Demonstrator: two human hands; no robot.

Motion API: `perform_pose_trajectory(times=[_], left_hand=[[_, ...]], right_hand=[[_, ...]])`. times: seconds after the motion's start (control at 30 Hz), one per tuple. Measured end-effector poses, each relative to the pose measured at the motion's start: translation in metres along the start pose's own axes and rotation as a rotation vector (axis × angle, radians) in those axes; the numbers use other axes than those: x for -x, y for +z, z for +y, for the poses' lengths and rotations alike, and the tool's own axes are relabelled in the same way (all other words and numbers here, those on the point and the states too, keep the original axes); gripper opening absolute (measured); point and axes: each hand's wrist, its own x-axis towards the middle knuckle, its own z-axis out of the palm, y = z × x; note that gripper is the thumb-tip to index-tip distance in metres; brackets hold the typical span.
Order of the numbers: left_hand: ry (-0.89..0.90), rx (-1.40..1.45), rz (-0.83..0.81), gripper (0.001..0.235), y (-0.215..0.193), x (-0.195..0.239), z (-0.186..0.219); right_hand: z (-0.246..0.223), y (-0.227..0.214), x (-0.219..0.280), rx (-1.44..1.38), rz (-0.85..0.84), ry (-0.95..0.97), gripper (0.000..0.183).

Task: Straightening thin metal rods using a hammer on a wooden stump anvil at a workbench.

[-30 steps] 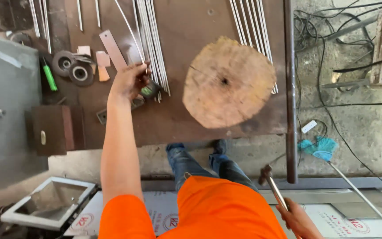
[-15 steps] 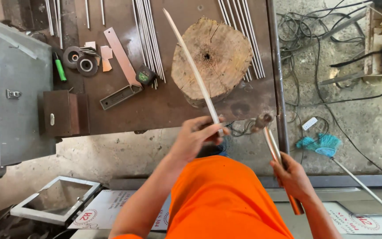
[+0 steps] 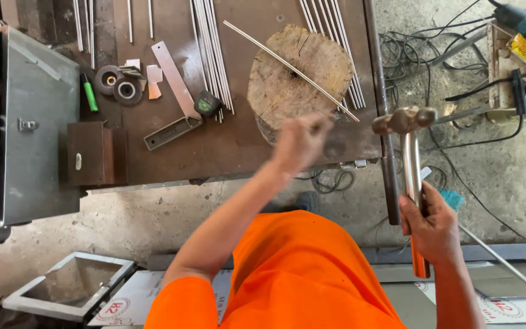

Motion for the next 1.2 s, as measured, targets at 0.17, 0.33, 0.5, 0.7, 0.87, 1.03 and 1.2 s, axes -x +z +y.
perform_pose_trajectory(times=[0.17, 0.33, 0.5, 0.7, 0.87, 1.03, 1.2], left_hand=[[0.528, -1.086, 0.697, 0.065, -0.112, -0.074, -0.024], [0.662, -1.247, 0.514, 0.046, -0.162, -0.12, -0.053], [0.349, -1.09, 0.236, 0.019, -0.155, -0.027, -0.075], [0.035, -0.01, 0.076, 0.018, -0.102, 0.043, -0.092], [-0.104, 0.288, 0.09, 0.019, -0.069, 0.052, -0.087], [-0.06, 0.424, 0.017, 0.024, -0.054, 0.053, -0.098], [-0.091, 0.438, 0.022, 0.022, -0.057, 0.058, -0.096]], right_hand=[[0.003, 0.004, 0.015, 0.059, 0.013, 0.041, 0.038], [0.018, 0.008, 0.017, -0.017, 0.018, 0.141, 0.037], [0.014, 0.008, 0.019, 0.016, 0.047, 0.185, 0.035], [-0.015, 0.022, -0.007, 0.018, 0.046, 0.067, 0.04], [-0.053, 0.038, -0.045, -0.009, 0.012, -0.26, 0.035], [-0.13, 0.051, -0.076, 0.431, 0.0, -0.357, 0.029], [-0.141, 0.059, -0.105, 0.478, 0.044, -0.469, 0.025]])
